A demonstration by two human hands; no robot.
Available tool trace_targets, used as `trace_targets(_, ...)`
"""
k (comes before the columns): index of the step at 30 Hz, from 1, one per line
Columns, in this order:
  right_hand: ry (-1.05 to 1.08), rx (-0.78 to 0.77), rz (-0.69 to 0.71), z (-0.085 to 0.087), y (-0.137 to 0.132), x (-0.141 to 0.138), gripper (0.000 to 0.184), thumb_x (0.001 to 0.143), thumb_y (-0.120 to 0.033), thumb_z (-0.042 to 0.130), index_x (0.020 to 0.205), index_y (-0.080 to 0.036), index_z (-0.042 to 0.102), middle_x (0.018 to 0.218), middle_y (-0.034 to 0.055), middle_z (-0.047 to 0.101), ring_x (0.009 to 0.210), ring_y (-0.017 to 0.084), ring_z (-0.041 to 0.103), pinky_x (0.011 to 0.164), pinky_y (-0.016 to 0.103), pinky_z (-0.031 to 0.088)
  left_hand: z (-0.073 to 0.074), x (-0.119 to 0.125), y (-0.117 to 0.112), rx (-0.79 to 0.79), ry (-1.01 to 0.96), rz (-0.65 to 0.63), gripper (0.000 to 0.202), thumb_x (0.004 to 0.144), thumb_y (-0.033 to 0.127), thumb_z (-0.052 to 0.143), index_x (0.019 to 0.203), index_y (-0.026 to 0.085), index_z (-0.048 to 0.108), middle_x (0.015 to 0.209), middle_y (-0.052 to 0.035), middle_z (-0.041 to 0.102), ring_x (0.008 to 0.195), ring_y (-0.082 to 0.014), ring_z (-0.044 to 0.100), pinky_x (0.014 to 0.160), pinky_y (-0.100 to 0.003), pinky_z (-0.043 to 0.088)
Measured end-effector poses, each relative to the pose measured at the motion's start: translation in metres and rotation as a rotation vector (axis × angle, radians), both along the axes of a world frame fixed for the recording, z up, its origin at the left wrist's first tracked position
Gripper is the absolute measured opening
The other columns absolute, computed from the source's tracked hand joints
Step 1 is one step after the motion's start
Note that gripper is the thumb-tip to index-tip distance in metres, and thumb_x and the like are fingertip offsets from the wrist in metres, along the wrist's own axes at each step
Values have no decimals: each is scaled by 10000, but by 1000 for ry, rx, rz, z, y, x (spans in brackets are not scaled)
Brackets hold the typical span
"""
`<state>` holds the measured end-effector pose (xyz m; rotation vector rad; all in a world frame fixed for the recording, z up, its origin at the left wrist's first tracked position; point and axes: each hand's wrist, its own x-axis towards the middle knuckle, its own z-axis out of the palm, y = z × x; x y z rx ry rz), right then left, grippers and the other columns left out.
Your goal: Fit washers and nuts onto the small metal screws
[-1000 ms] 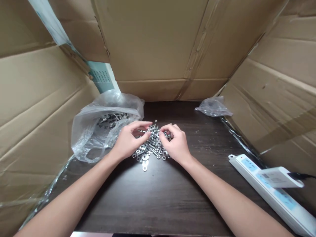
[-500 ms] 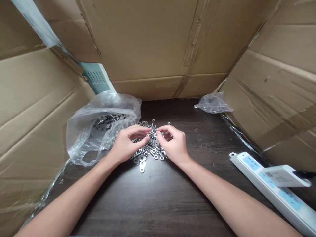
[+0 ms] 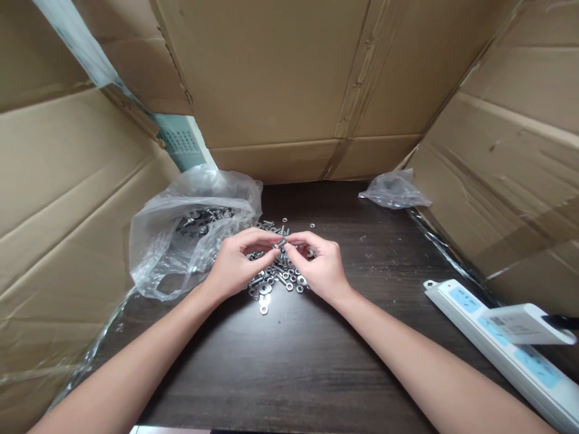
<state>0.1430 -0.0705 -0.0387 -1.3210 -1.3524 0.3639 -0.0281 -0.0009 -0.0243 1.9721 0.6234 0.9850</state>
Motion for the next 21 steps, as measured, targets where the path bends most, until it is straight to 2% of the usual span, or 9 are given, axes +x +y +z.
trace_targets(5, -28, 46, 43, 1, -1, 0, 217, 828, -165, 613, 987, -194, 756, 831, 26, 739, 626, 125, 604, 627, 279, 529, 2, 0, -1, 7, 14, -6, 251, 870, 239, 701, 1115, 193, 729, 1074, -77, 712, 954, -182, 717, 887, -334, 629)
trace_targets(11, -88, 48, 62, 4, 0, 3, 138, 871, -179, 602, 912, -190, 734, 814, 26, 694, 637, 120, 572, 594, 266, 483, 1, 1, -2, -13, 23, 13, 255, 870, 263, 705, 1109, 173, 707, 1054, -79, 738, 918, -189, 727, 854, -338, 629)
trace_targets(16, -74, 54, 89, 5, 0, 3, 86, 865, -193, 616, 877, -194, 701, 822, 24, 664, 669, 127, 580, 598, 265, 487, 4, 2, -3, 175, 107, 32, 211, 874, 210, 688, 1081, 191, 722, 1022, -56, 743, 864, -162, 715, 763, -283, 621)
trace_targets(21, -5, 16, 151, 7, -1, 5, 88, 849, -200, 606, 902, -193, 675, 852, 27, 669, 696, 137, 607, 625, 272, 506, 4, 0, -4, 256, 131, 6, 245, 895, 176, 668, 1138, 184, 699, 1003, -43, 743, 846, -142, 713, 786, -272, 606)
